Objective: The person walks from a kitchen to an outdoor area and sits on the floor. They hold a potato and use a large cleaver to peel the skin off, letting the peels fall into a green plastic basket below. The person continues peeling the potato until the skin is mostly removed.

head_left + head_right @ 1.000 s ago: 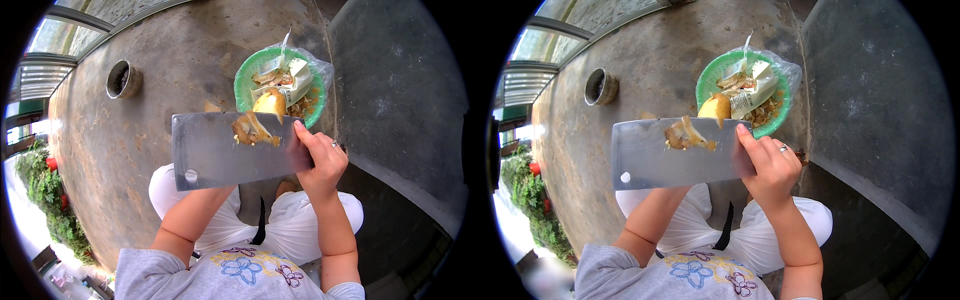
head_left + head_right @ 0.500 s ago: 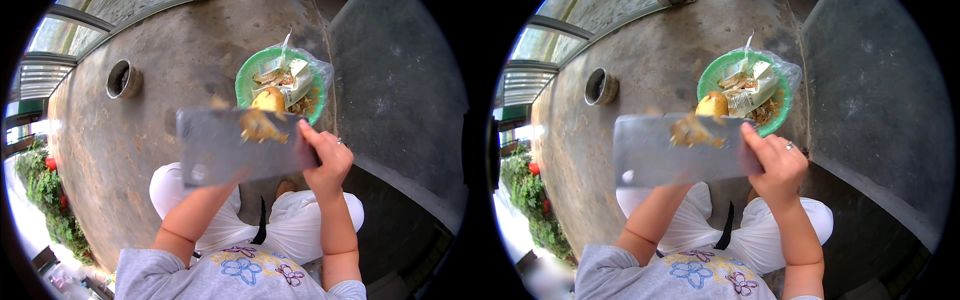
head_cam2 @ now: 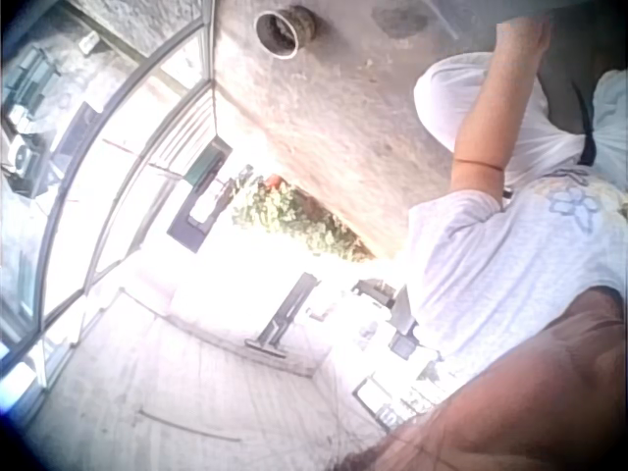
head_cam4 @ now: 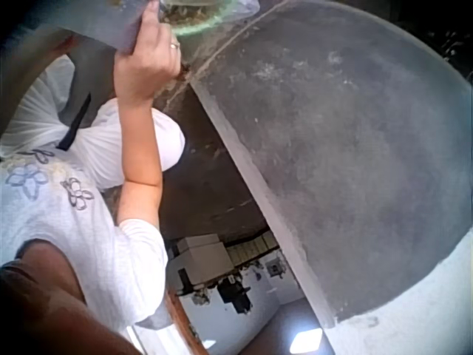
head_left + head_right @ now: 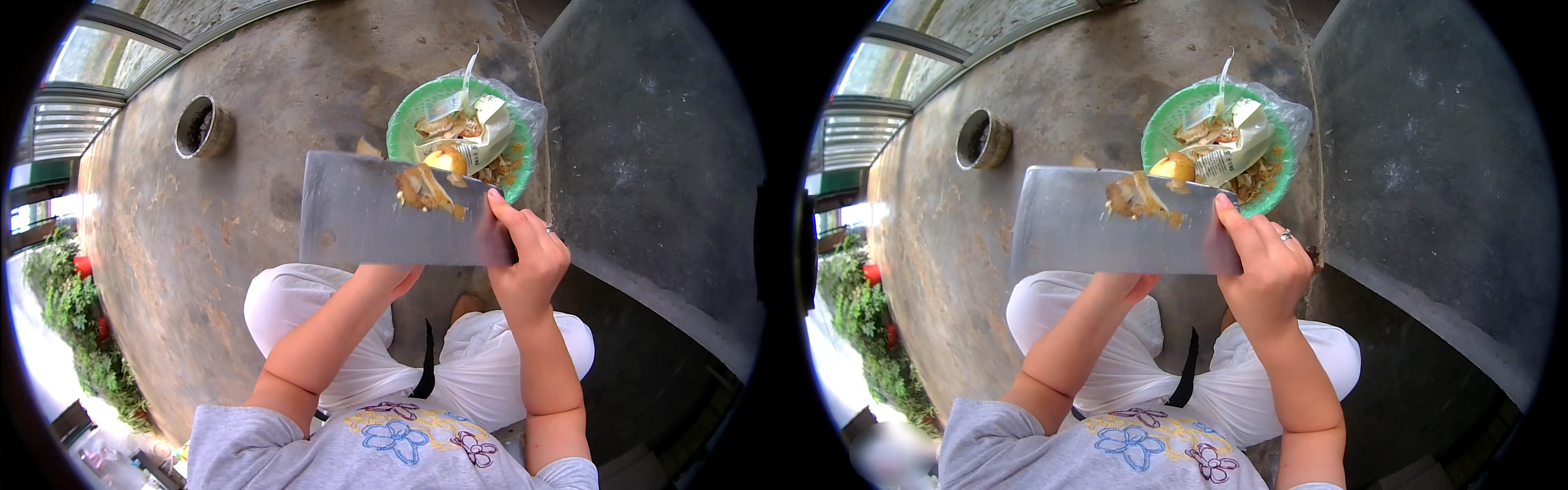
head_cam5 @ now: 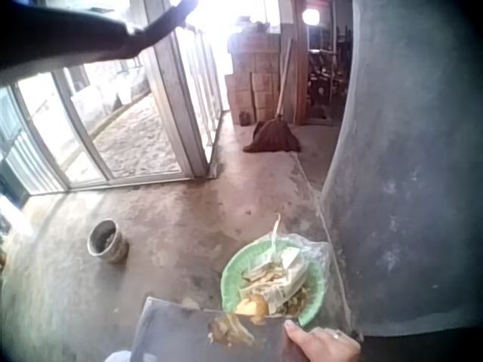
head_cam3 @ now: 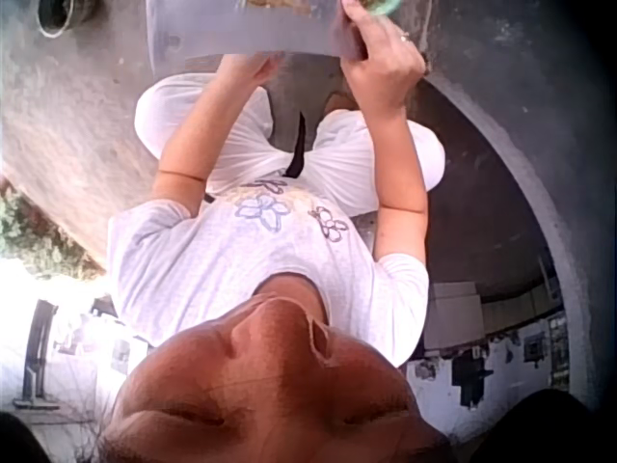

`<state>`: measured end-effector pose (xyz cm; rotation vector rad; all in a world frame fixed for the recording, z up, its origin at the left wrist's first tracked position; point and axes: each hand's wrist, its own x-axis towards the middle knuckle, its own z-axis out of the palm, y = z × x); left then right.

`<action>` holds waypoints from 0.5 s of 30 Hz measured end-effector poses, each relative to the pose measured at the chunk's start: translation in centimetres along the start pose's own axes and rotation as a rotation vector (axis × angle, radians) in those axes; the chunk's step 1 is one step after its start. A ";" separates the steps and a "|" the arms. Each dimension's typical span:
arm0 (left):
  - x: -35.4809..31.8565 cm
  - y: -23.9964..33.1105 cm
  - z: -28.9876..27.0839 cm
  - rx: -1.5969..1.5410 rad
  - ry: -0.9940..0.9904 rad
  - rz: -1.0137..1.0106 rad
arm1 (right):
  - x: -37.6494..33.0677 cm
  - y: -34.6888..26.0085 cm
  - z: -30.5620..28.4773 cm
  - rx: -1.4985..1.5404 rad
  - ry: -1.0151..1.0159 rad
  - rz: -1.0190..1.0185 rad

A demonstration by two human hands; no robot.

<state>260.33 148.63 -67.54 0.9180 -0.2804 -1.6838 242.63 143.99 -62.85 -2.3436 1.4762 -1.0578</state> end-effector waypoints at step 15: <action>0.9 1.3 2.4 0.041 -0.082 0.008 | 1.1 1.8 -1.8 -0.111 -0.229 0.465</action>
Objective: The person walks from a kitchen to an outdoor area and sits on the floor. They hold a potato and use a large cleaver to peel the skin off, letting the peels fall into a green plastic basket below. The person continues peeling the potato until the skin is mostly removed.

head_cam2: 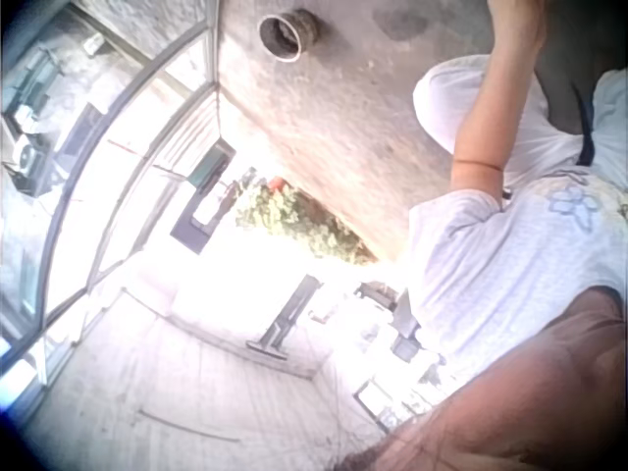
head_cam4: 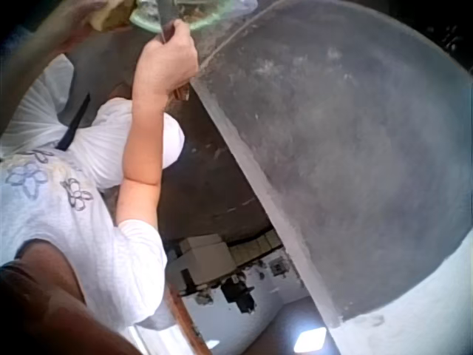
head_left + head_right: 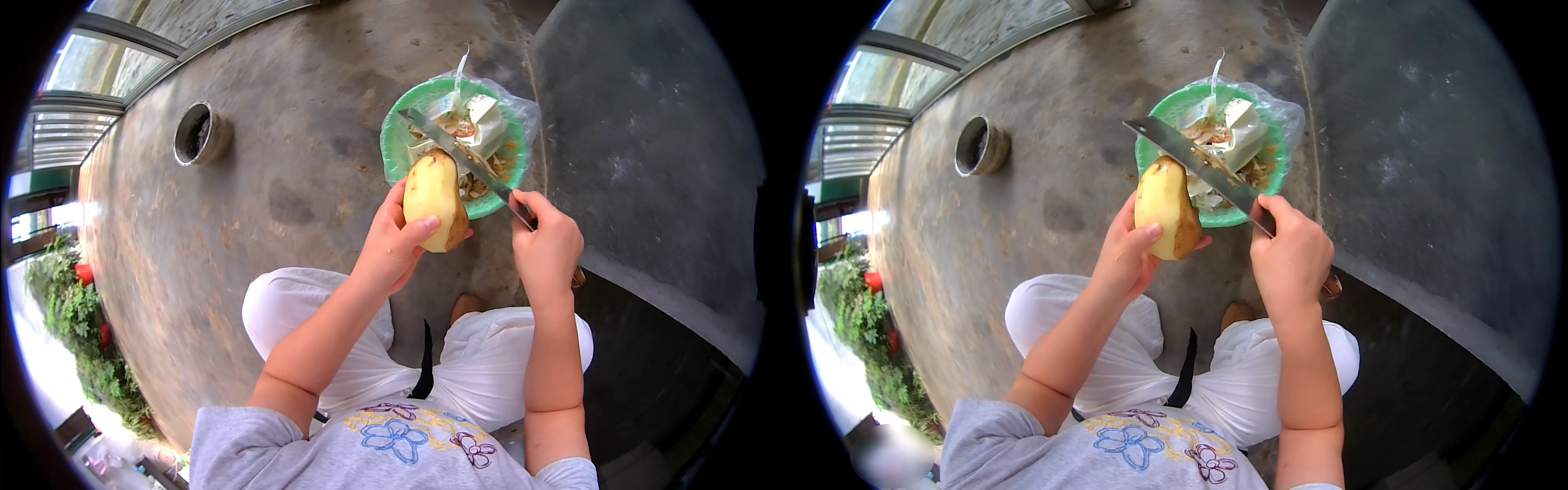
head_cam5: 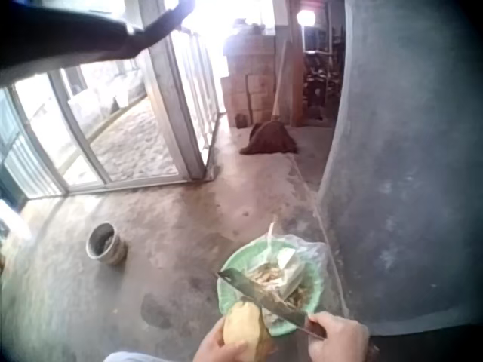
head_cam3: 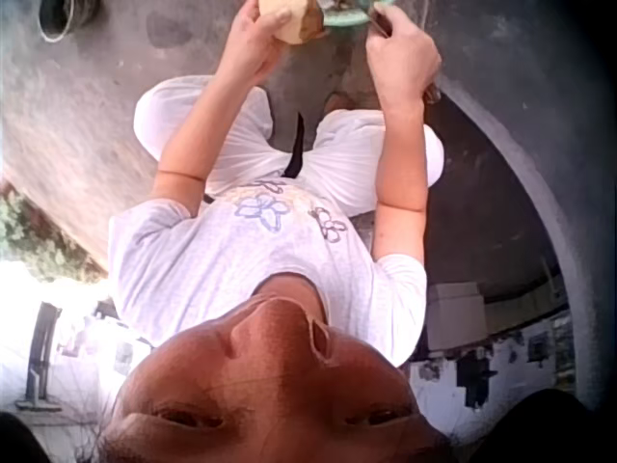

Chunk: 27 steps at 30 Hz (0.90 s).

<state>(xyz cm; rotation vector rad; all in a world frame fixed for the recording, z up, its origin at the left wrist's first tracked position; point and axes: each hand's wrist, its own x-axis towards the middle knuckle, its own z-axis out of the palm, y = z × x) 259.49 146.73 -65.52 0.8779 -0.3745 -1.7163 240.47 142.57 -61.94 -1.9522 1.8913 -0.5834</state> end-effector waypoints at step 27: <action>-0.1 -0.3 -1.8 0.061 -0.013 0.041 | -0.7 -1.1 -0.6 0.164 0.118 -0.324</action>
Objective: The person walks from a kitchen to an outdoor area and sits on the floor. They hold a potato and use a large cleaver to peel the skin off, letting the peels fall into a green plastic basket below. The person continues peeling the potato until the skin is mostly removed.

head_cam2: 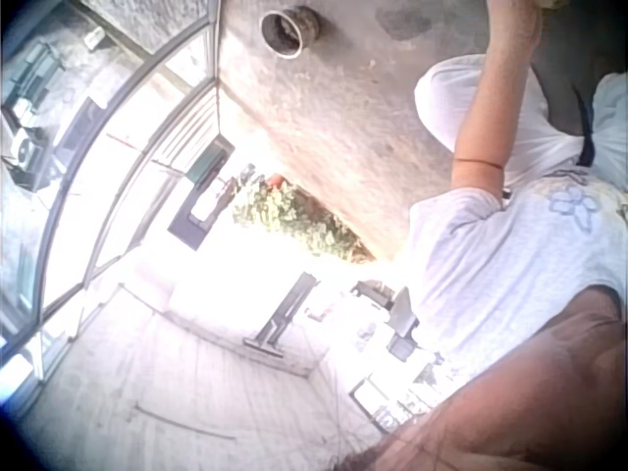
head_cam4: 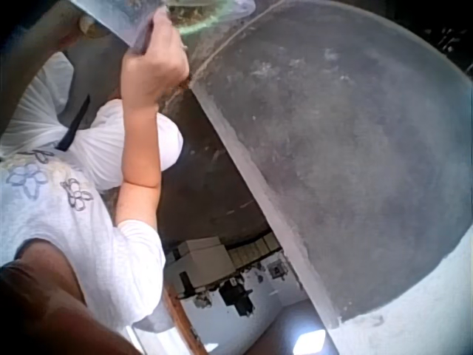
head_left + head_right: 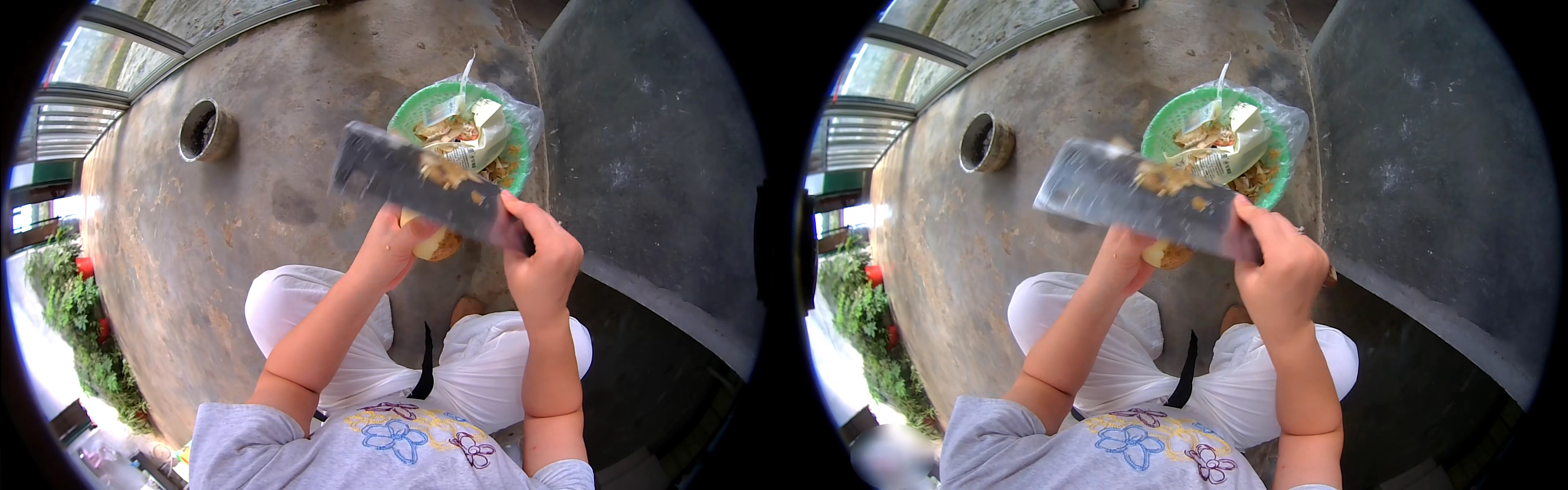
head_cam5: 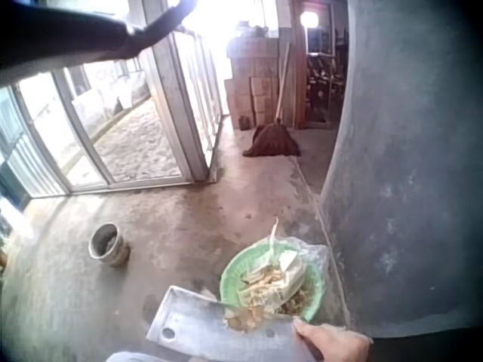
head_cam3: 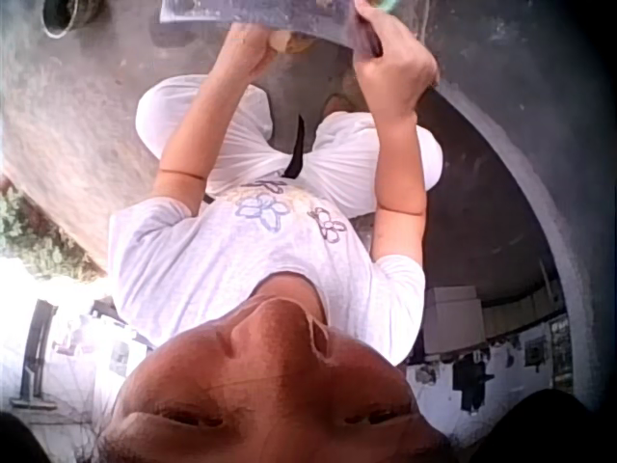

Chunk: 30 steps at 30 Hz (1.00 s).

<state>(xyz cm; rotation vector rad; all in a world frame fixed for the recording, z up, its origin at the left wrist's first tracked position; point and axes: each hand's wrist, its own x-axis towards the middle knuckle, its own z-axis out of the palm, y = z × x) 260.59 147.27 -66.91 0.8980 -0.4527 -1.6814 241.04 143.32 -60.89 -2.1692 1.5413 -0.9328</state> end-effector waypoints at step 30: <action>-0.8 -1.0 -2.6 0.732 0.112 0.318 | -0.3 0.2 1.2 -0.101 -0.021 -0.151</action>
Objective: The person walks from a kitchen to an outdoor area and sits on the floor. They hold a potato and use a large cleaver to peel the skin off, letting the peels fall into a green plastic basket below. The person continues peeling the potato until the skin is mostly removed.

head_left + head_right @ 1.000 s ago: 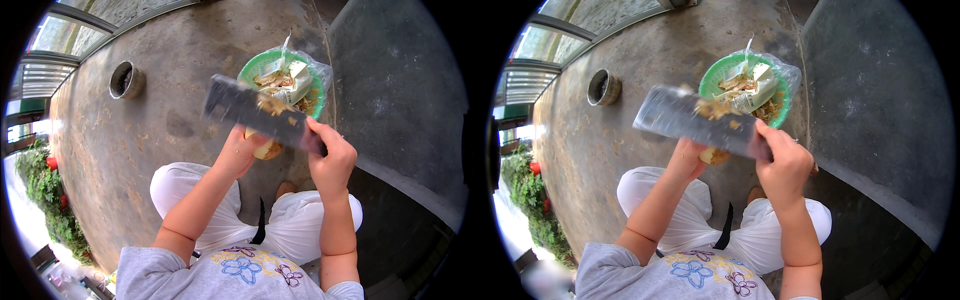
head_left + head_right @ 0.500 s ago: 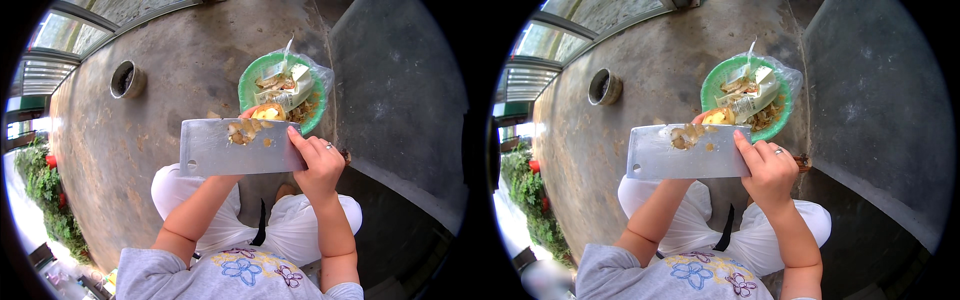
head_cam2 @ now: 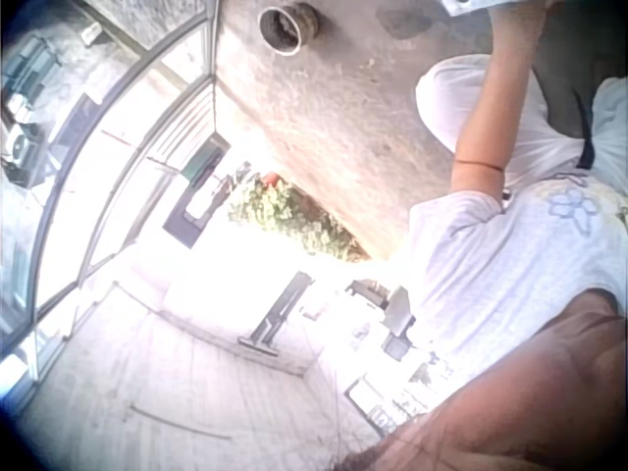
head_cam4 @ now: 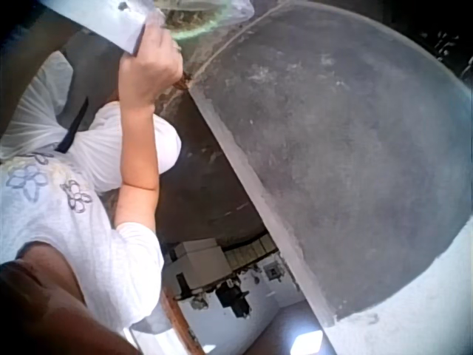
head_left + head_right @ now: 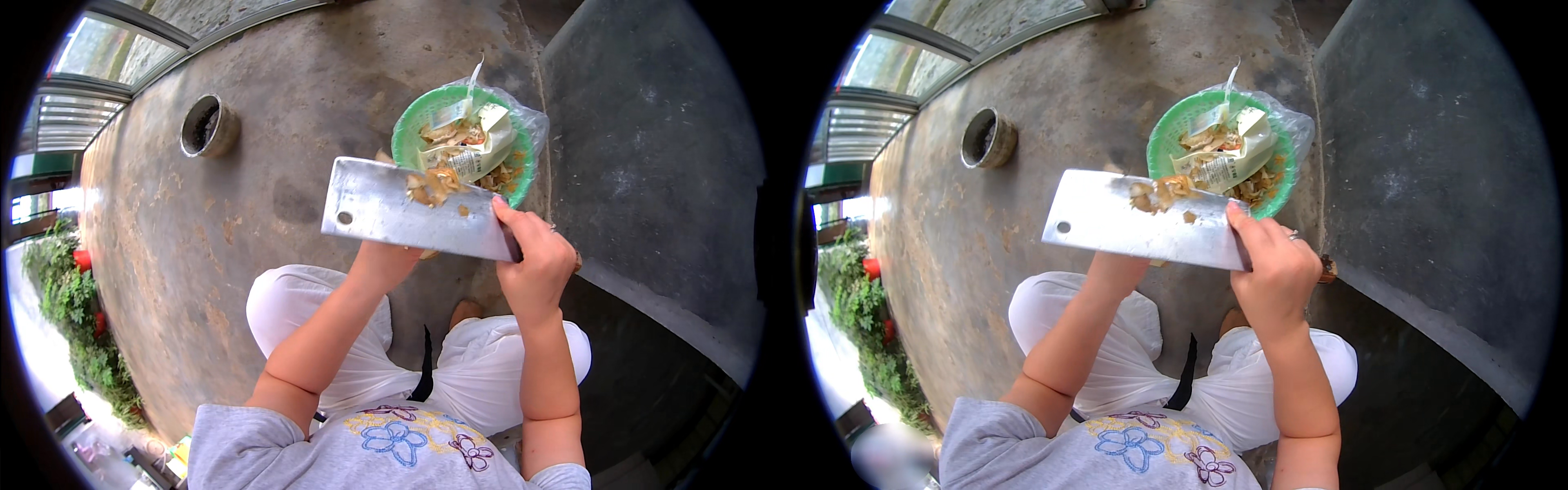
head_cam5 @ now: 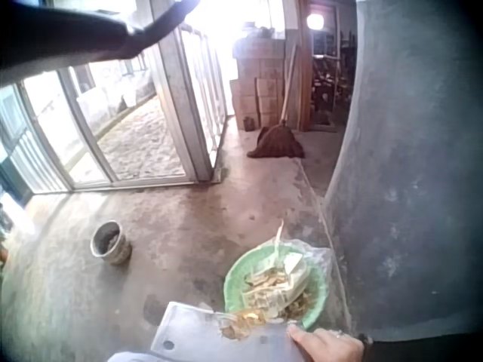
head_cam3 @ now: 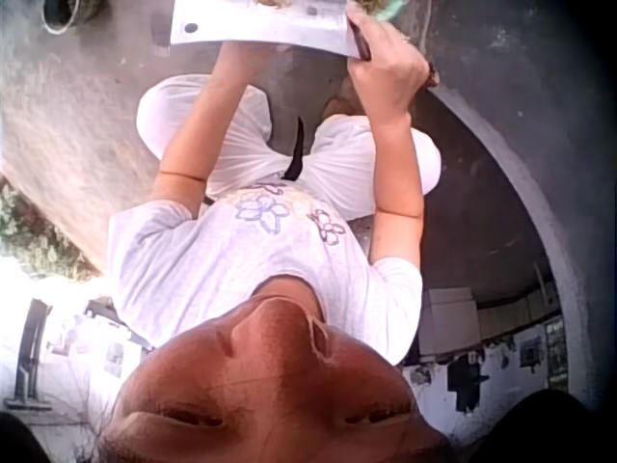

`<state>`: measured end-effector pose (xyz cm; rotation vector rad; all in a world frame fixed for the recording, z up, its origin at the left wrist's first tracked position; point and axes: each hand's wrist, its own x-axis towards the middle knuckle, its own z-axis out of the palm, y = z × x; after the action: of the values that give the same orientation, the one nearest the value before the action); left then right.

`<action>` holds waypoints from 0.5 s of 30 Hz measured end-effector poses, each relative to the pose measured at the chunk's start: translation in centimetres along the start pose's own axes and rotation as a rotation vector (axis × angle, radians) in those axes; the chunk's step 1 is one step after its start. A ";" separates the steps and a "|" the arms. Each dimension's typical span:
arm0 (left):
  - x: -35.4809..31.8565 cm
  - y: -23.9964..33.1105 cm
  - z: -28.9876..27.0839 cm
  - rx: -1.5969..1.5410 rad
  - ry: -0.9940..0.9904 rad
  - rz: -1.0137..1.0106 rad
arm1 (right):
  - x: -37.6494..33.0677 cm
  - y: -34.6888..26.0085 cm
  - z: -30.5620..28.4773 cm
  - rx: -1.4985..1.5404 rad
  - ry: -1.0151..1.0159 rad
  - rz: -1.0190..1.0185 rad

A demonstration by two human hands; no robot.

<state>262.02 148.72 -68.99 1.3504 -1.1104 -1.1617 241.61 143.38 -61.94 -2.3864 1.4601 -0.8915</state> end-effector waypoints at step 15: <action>1.8 3.3 1.4 -0.043 0.024 0.083 | 0.6 0.4 -0.8 0.089 -0.041 0.163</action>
<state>260.74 146.55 -65.91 1.2705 -1.1078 -1.1003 241.04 142.77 -61.21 -2.1742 1.5399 -0.8446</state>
